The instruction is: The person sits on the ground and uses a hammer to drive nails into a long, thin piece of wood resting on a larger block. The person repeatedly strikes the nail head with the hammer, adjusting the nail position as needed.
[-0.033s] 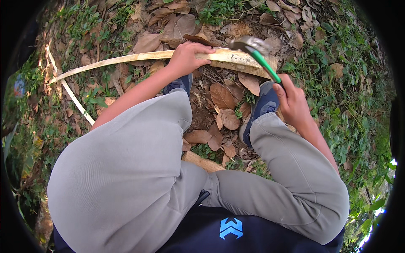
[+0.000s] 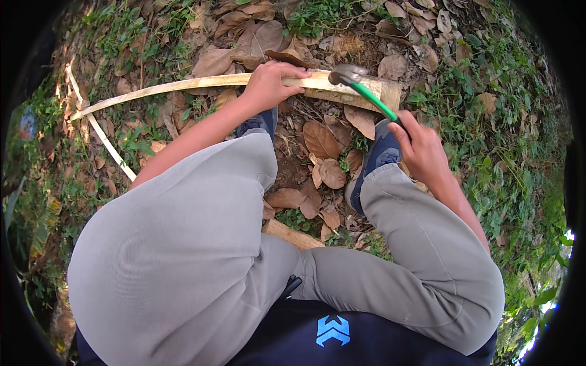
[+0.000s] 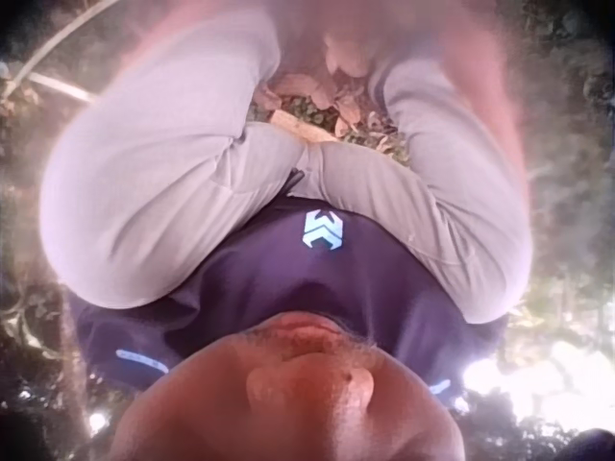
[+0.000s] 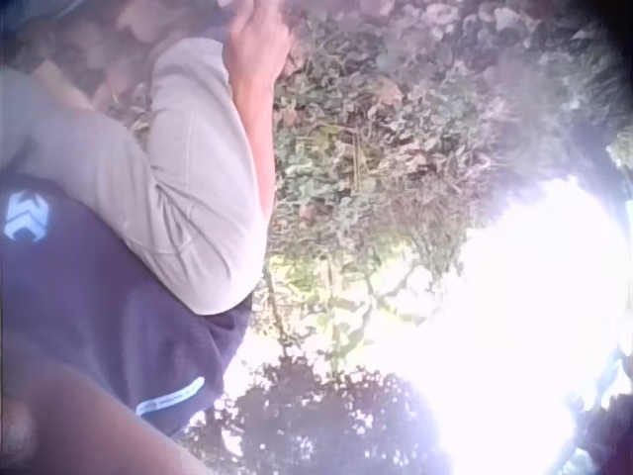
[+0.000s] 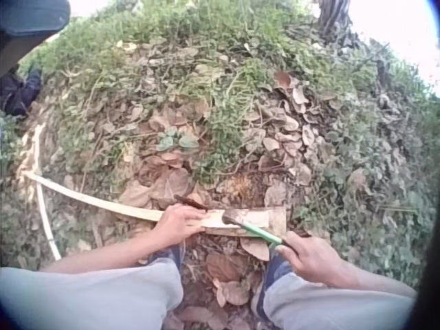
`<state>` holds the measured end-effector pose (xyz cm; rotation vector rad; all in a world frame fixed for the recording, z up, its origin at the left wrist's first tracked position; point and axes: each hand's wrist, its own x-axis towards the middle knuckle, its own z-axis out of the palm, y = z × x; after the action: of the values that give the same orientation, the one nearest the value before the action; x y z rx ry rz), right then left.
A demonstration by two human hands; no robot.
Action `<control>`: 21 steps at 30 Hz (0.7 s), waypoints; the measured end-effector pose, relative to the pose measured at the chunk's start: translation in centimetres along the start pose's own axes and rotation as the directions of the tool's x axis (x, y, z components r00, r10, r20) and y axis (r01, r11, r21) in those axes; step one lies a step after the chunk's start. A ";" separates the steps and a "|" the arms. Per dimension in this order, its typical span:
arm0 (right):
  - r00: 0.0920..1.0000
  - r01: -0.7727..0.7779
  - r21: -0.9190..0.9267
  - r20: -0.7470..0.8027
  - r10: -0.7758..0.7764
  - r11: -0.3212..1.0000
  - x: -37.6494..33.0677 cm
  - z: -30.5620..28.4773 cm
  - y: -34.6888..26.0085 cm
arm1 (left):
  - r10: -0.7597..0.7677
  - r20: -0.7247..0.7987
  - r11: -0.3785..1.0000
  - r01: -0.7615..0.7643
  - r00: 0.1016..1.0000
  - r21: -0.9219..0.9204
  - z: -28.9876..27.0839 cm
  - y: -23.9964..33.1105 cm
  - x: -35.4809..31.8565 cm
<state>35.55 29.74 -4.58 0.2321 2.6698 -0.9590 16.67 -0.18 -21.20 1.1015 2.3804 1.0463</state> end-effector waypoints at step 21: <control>1.000 -0.021 -0.085 0.020 0.022 0.996 -0.8 1.5 0.8 | -0.005 0.000 1.000 0.005 1.000 0.024 0.1 -0.4 -0.1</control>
<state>36.84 29.31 -5.86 0.2303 2.6760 -0.8347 16.54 -0.37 -21.52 1.1036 2.4002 1.0182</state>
